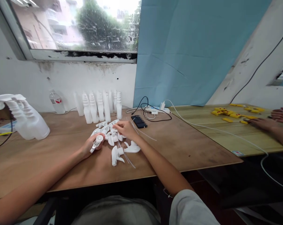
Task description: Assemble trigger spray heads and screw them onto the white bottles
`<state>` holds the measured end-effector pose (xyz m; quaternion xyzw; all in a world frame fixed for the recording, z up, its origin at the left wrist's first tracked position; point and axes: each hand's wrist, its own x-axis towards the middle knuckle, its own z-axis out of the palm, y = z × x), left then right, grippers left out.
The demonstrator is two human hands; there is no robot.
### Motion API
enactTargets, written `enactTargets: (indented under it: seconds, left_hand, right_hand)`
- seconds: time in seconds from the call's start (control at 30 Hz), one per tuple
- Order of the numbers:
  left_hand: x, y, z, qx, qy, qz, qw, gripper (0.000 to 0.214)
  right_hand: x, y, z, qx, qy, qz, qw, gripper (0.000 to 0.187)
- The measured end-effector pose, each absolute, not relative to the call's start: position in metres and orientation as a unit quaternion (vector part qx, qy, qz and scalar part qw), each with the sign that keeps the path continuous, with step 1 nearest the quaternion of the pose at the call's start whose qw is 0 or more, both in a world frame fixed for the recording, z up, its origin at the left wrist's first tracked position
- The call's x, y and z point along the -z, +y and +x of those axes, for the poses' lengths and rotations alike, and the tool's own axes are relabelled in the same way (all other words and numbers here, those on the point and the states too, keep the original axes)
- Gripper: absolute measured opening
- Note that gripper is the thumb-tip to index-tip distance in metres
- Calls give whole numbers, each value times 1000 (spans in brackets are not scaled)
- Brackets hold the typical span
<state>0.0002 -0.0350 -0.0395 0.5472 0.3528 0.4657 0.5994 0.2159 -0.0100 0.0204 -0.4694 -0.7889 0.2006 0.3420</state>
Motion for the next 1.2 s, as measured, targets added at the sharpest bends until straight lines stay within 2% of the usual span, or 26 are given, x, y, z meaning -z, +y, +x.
enactTargets:
  seconds: [0.07,0.1,0.23,0.37,0.53,0.93,1.07,1.2]
  left_hand:
    - [37,-37,-1,-464,318,514,648,43]
    - [36,-38,-2,-463,305,507,660,44]
    - [34,-40,-2,-463,278,510,669,41]
    - [37,-40,-2,-469,280,527,651,38]
    - [39,-39,-2,-476,297,534,633,35]
    - [47,-29,-4,-488,351,523,604,34]
    - [47,-29,-4,-492,357,523,597,34]
    - [48,-30,-4,-484,364,533,590,34]
  right_hand:
    - [-23,6,239,-53,-772,-589,232,31]
    - [-23,13,251,-34,-758,-620,200,27]
    - [-14,31,290,-59,-711,-697,78,10]
    - [-8,38,302,-93,-683,-725,-1,12]
    - [-6,42,300,-101,-651,-752,-25,15]
    - [-14,29,299,-255,-611,-748,-54,7]
    - [-18,27,302,-280,-624,-730,1,12]
    - [-32,23,304,-309,-647,-684,134,19]
